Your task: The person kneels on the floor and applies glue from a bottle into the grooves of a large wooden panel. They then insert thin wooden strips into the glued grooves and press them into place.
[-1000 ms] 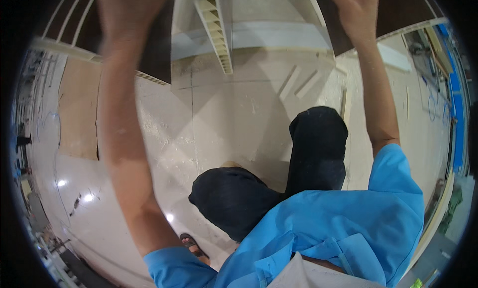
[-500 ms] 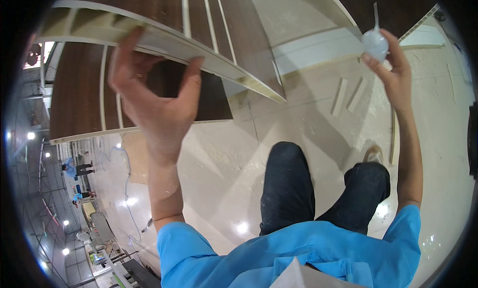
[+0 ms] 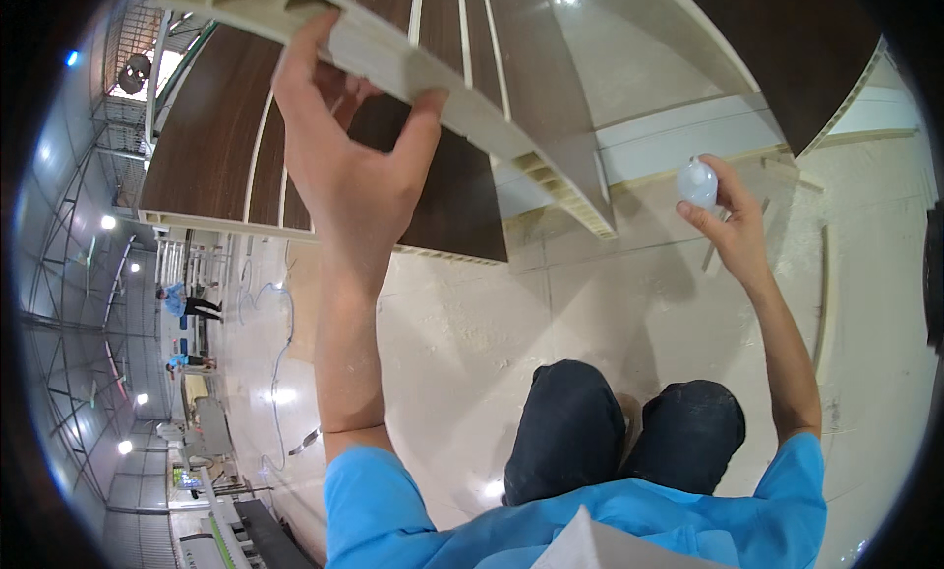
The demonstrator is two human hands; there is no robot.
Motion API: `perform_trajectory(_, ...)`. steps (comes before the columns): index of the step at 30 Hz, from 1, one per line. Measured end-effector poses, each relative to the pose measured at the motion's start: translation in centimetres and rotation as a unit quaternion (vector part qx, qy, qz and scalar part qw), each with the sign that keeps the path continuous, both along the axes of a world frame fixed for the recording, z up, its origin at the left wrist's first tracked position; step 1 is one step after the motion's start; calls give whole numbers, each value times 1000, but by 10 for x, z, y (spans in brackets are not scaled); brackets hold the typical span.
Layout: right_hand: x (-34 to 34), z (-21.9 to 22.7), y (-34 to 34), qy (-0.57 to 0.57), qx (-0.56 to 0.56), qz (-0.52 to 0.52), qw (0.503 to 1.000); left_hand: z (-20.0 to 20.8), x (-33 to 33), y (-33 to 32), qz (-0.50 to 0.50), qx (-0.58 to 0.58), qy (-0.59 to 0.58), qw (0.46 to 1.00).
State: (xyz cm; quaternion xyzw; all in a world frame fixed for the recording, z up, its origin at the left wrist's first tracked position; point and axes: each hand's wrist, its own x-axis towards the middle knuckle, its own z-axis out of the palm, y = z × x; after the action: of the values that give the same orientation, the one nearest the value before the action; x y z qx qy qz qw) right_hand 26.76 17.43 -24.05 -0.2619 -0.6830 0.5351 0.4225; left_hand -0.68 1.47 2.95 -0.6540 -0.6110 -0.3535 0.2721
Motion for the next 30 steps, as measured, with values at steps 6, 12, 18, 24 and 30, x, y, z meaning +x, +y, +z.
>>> perform_trajectory(6,-33,-17,-17,49,-16,34,998,-6,8,4,-48,18,-111,992)
perform_trajectory(12,-38,53,-34,57,40,24,997,4,3,9,-98,29,-77,992)
perform_trajectory(18,-8,114,-45,15,163,-4,987,-2,-7,13,-98,110,39,988)
perform_trajectory(24,11,135,-75,12,206,-92,974,8,7,1,-34,36,8,999)
perform_trajectory(30,13,182,-81,-24,293,-143,945,28,13,-15,4,-123,-84,989)
